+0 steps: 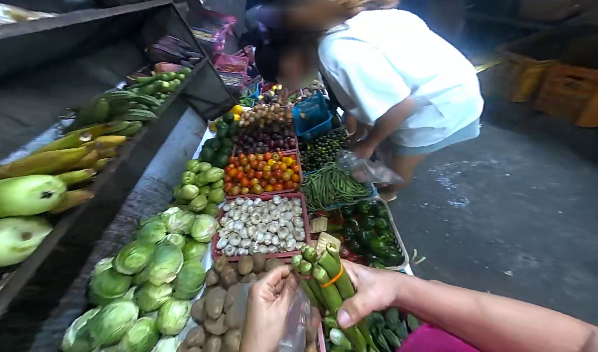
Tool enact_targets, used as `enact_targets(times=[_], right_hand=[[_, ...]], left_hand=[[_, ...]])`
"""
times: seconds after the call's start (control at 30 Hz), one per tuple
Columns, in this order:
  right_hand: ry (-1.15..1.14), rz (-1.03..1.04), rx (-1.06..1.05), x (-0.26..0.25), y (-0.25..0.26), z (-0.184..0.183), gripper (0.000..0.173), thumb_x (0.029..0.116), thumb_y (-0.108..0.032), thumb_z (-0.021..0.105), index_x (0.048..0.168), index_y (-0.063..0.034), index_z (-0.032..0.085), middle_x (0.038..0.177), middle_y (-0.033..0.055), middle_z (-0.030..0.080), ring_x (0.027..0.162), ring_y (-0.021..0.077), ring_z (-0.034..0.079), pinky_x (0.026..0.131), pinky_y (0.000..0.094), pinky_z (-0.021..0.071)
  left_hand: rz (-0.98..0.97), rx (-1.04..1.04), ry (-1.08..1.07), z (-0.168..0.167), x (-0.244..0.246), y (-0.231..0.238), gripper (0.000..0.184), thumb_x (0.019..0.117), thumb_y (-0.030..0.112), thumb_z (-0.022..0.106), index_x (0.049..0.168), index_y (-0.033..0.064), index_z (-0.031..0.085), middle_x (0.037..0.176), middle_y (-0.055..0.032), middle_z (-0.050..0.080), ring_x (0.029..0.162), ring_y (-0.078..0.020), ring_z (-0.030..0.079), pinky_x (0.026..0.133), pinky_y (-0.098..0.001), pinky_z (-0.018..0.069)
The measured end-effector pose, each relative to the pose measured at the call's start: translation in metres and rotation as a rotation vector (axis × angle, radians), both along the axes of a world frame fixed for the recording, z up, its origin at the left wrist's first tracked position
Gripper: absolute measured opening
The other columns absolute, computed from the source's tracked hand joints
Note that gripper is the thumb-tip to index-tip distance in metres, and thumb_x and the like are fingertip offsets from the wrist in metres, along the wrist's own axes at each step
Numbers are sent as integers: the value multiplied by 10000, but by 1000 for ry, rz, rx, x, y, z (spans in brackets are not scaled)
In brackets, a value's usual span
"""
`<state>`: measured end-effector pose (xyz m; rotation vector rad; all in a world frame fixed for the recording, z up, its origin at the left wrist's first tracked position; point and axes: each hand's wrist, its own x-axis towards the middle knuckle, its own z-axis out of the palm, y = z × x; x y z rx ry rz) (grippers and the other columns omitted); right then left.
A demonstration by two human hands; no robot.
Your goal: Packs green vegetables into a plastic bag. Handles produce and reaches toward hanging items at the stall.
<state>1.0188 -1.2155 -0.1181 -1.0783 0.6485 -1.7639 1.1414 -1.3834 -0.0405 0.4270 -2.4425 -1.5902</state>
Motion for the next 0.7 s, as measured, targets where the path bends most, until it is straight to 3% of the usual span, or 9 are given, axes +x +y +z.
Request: enact_targets(times=[0.13, 0.23, 0.3, 0.37, 0.4, 0.47, 0.57, 0.63, 0.7], right_hand=[[-113, -103, 262, -46, 30, -8, 671, 795, -160, 795, 1365, -134, 442, 1093, -41, 715, 970, 98, 712, 893, 310, 603], [-211, -115, 301, -84, 55, -20, 612, 798, -171, 797, 1313, -139, 467, 1066, -45, 717, 954, 107, 718, 872, 328, 611], [-237, -96, 295, -112, 74, -27, 586, 784, -232, 809, 1279, -150, 505, 1036, -50, 729, 922, 103, 719, 834, 321, 612], [-291, -123, 303, -136, 98, -28, 587, 774, -300, 828, 1268, -149, 549, 1032, -34, 733, 913, 114, 718, 825, 331, 618], [-340, -174, 320, -147, 110, -25, 585, 773, -318, 832, 1260, -134, 563, 1038, -17, 735, 926, 127, 720, 833, 345, 620], [-470, -314, 373, -172, 132, -19, 529, 788, -347, 812, 1192, -86, 594, 975, 43, 749, 880, 166, 732, 793, 358, 622], [-595, -475, 398, -208, 164, -12, 414, 878, -306, 703, 1171, -56, 552, 950, 98, 766, 875, 196, 750, 797, 344, 620], [-645, -567, 390, -220, 183, -10, 366, 910, -270, 660, 1173, -44, 541, 958, 118, 766, 888, 215, 756, 823, 352, 626], [-678, -641, 383, -226, 200, -14, 328, 939, -244, 612, 1180, -37, 530, 962, 131, 762, 896, 231, 757, 840, 367, 627]], left_hand=[[195, -208, 116, -25, -58, 40, 92, 928, 58, 674, 954, 15, 751, 792, 34, 719, 680, 67, 628, 659, -118, 535], [256, -72, 202, -43, -104, 69, 45, 901, -9, 690, 907, -11, 734, 792, 48, 726, 707, 65, 651, 689, -115, 554], [279, 57, 187, -52, -130, 88, 148, 986, 38, 594, 943, -9, 728, 819, 45, 727, 746, 30, 667, 716, -153, 566], [147, 367, 120, -62, -143, 95, 528, 1095, 451, 375, 1158, 35, 694, 1013, -11, 742, 937, -76, 701, 845, -254, 589], [102, 614, 76, -67, -147, 99, 713, 957, 733, 393, 1197, 139, 705, 1070, -8, 756, 995, -109, 715, 865, -302, 595], [8, 807, 43, -83, -141, 111, 777, 784, 876, 479, 1231, 290, 724, 1158, 44, 756, 1087, -93, 704, 946, -328, 579], [-155, 825, 25, -117, -137, 151, 681, 802, 757, 633, 1276, 271, 701, 1169, 38, 754, 1057, -111, 717, 897, -345, 601], [-201, 792, -42, -128, -151, 183, 489, 906, 498, 712, 1293, 203, 660, 1161, 43, 743, 1033, -90, 710, 893, -325, 599], [24, 825, -47, -132, -168, 214, 180, 931, 196, 687, 1096, 152, 742, 981, 33, 773, 880, -72, 730, 805, -289, 612]])
